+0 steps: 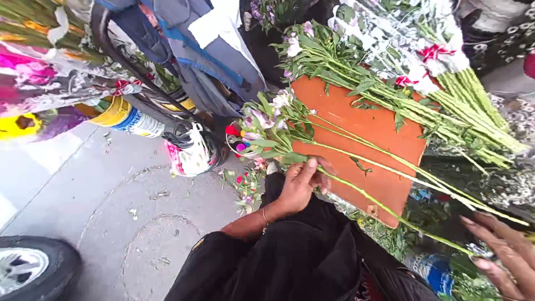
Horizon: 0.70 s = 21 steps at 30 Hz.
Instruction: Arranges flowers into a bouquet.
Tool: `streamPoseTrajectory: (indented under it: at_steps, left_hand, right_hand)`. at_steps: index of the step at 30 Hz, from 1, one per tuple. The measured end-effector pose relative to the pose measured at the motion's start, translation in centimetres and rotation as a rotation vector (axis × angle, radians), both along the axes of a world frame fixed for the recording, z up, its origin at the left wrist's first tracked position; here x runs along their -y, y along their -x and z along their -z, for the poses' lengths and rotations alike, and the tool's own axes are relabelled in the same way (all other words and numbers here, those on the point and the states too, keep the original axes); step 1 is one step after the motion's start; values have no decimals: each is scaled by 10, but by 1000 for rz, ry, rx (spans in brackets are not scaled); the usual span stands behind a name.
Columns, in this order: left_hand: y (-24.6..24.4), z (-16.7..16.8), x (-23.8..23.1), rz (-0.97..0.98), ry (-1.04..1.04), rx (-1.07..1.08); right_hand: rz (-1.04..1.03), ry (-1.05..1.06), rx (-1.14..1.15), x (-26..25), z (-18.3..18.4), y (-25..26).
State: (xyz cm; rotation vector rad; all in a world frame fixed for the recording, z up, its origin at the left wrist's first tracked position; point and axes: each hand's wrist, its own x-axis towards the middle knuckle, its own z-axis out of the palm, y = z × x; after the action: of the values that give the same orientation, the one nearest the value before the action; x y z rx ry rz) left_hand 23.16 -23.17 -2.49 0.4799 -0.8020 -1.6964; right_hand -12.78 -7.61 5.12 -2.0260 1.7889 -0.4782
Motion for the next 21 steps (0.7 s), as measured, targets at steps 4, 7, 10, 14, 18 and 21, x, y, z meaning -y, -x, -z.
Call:
streamPoseTrajectory:
  at_steps: [4,7,10,14,18,21]
  left_hand:
    - [-2,21,-14,91,106,-90]
    - [-30,45,-20,-24,34,-44]
    - [-51,57,-29,-151,-69,-70]
    - [-56,46,-25,-206,22,-150]
    - [-82,36,-2,-179,-79,41]
    - [-104,60,13,-168,-371,386]
  right_hand:
    - [-230,-8,218,41,54,-82]
    - [-237,-148,339,54,62,-86]
    - [-308,-356,460,62,71,-94]
    - [-316,-220,504,88,75,-99]
    - [-251,-35,295,122,70,-97]
    - [-208,87,195,131,122,-70]
